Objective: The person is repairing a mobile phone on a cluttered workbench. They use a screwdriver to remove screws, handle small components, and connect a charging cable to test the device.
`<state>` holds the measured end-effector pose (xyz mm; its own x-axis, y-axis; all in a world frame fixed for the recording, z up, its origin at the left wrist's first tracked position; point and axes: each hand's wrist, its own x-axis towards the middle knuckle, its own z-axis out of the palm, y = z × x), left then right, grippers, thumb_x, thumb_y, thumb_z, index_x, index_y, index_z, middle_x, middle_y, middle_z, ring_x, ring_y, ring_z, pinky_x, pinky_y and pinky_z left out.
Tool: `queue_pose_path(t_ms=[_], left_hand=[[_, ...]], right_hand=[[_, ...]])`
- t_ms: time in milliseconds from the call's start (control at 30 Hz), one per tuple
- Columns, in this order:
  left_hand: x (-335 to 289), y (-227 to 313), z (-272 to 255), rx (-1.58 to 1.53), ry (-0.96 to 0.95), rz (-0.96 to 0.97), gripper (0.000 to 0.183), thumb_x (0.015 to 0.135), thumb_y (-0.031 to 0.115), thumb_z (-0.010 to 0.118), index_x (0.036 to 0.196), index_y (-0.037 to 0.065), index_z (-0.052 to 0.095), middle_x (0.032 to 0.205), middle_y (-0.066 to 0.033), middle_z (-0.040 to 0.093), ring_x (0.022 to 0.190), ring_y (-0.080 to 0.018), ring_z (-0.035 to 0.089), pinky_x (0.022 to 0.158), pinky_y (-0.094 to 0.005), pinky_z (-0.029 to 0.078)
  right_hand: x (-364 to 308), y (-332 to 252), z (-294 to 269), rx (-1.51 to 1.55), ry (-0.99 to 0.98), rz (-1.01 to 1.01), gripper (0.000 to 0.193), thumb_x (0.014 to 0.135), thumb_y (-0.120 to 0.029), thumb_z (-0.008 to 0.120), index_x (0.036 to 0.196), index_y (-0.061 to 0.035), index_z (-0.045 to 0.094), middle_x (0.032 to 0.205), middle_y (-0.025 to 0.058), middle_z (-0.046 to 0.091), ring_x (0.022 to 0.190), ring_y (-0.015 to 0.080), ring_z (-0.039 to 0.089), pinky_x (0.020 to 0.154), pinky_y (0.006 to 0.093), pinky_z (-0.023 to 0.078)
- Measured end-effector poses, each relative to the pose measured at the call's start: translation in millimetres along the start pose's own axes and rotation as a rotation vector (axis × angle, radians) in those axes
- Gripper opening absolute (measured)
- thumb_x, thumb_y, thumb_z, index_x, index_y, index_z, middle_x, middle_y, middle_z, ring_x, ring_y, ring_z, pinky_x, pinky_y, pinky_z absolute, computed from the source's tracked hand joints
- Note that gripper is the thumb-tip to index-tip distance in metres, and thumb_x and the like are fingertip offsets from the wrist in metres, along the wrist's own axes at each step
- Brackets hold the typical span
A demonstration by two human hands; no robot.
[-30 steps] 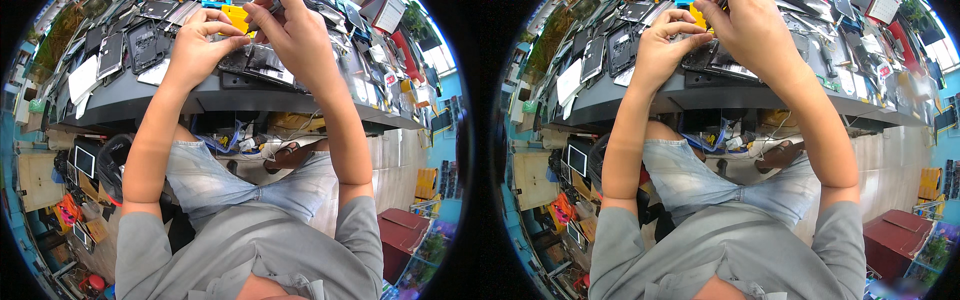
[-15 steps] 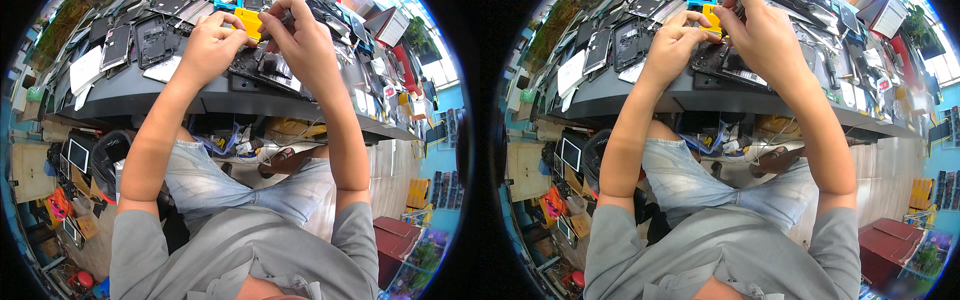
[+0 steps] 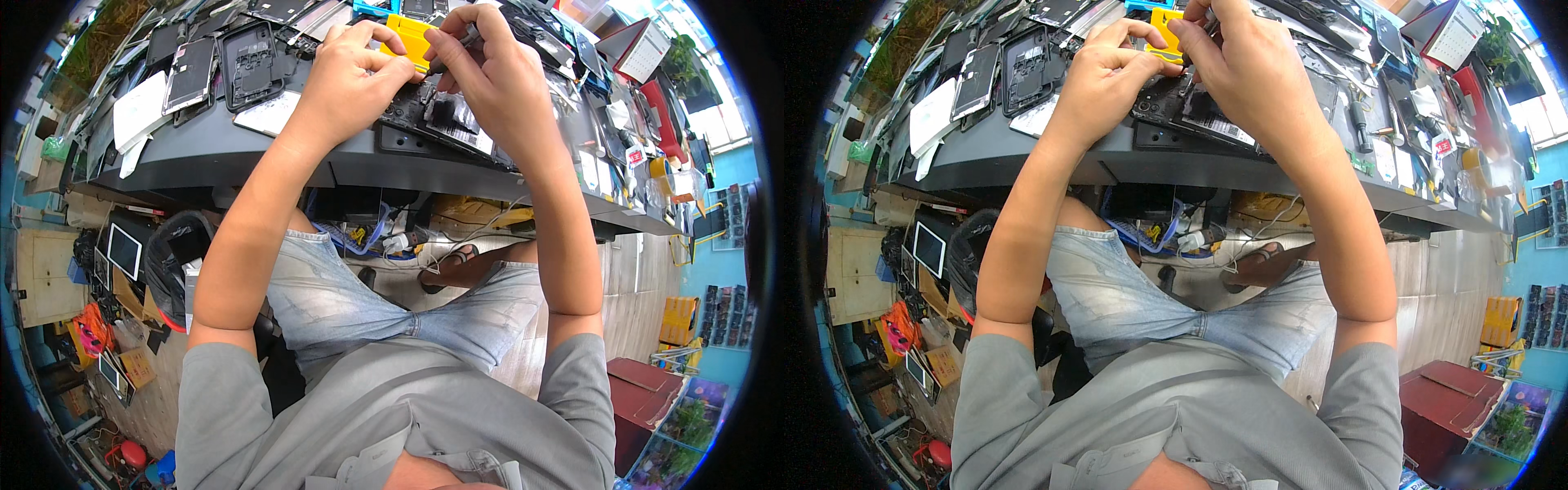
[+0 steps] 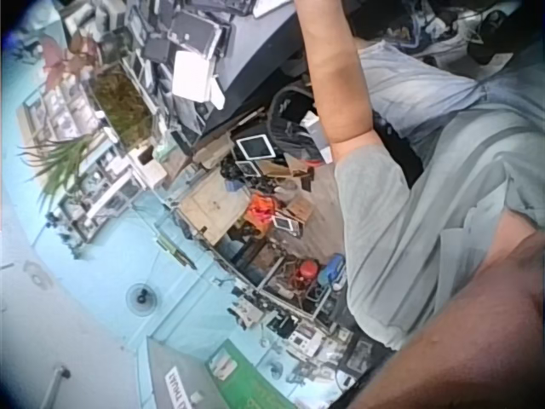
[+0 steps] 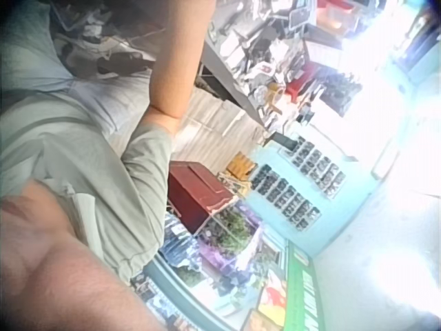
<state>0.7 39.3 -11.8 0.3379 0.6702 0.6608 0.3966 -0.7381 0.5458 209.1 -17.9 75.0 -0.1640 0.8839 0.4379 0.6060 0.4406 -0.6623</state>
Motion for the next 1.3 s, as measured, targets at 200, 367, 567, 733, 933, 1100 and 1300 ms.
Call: queue_pose_path(t_ms=[200, 367, 567, 733, 933, 1100, 1300], left_hand=[[0.0, 0.0, 0.2, 0.019, 0.023, 0.000, 0.023, 0.102, 0.015, 0.073, 0.097, 0.007, 0.093, 0.121, -0.0056, 0.077, 0.119, -0.0236, 0.065, 0.111, -0.0373, 0.048], [2.3, 2.1, 2.0, 0.014, 0.028, -0.023, 0.023, 0.101, 0.015, 0.072, 0.098, 0.006, 0.093, 0.119, -0.0062, 0.077, 0.118, -0.0250, 0.066, 0.109, -0.0389, 0.050], [2.0, 0.4, 2.8, -0.026, 0.143, -0.044, 0.026, 0.104, 0.021, 0.071, 0.098, 0.008, 0.093, 0.114, -0.0070, 0.078, 0.110, -0.0254, 0.068, 0.102, -0.0399, 0.053], [3.0, 3.3, -2.4, -0.293, 0.299, -0.320, 0.027, 0.108, 0.016, 0.066, 0.105, 0.001, 0.089, 0.111, -0.0126, 0.079, 0.104, -0.0237, 0.074, 0.095, -0.0347, 0.056], [6.1, 10.9, -6.0, -0.211, 0.418, -0.267, 0.033, 0.109, 0.017, 0.061, 0.103, -0.002, 0.088, 0.104, -0.0150, 0.080, 0.103, -0.0248, 0.075, 0.096, -0.0364, 0.057], [6.2, 1.0, -4.4, -0.194, 0.443, -0.269, 0.032, 0.109, 0.014, 0.060, 0.104, -0.002, 0.087, 0.105, -0.0150, 0.081, 0.104, -0.0249, 0.076, 0.097, -0.0363, 0.057], [10.5, 9.9, -17.2, -0.350, 0.572, -0.228, 0.026, 0.108, 0.009, 0.061, 0.113, -0.002, 0.084, 0.123, -0.0138, 0.079, 0.115, -0.0210, 0.072, 0.105, -0.0330, 0.056]], right_hand=[[3.9, -3.1, -1.0, -0.101, -0.028, -0.049, 0.019, 0.112, -0.013, 0.073, 0.119, -0.0013, 0.060, 0.083, 0.0151, 0.069, 0.071, 0.0253, 0.069, 0.065, 0.0393, 0.053], [8.0, 14.1, 0.7, -0.047, -0.040, -0.233, 0.018, 0.112, -0.012, 0.072, 0.118, 0.0005, 0.060, 0.087, 0.0189, 0.070, 0.073, 0.0312, 0.070, 0.068, 0.0416, 0.055], [22.2, 9.9, -8.1, -0.165, -0.163, -0.289, 0.024, 0.109, -0.016, 0.075, 0.113, 0.0034, 0.061, 0.090, 0.0232, 0.072, 0.077, 0.0417, 0.072, 0.072, 0.0489, 0.057], [37.6, -13.4, -6.6, -0.606, -0.226, -0.189, 0.029, 0.107, -0.022, 0.077, 0.108, 0.0028, 0.062, 0.091, 0.0244, 0.074, 0.085, 0.0464, 0.074, 0.076, 0.0507, 0.058], [36.3, -5.3, -10.1, -0.356, -0.192, -0.224, 0.042, 0.104, -0.037, 0.084, 0.109, 0.0004, 0.063, 0.085, 0.0222, 0.075, 0.082, 0.0447, 0.077, 0.073, 0.0502, 0.060], [33.1, -19.5, -9.6, -0.551, -0.191, -0.117, 0.041, 0.101, -0.032, 0.085, 0.115, -0.0004, 0.063, 0.093, 0.0230, 0.078, 0.090, 0.0426, 0.079, 0.079, 0.0485, 0.061], [21.6, -1.4, -15.5, -0.379, -0.140, -0.219, 0.041, 0.101, -0.033, 0.085, 0.118, -0.0031, 0.063, 0.091, 0.0225, 0.078, 0.089, 0.0438, 0.079, 0.078, 0.0522, 0.061]])
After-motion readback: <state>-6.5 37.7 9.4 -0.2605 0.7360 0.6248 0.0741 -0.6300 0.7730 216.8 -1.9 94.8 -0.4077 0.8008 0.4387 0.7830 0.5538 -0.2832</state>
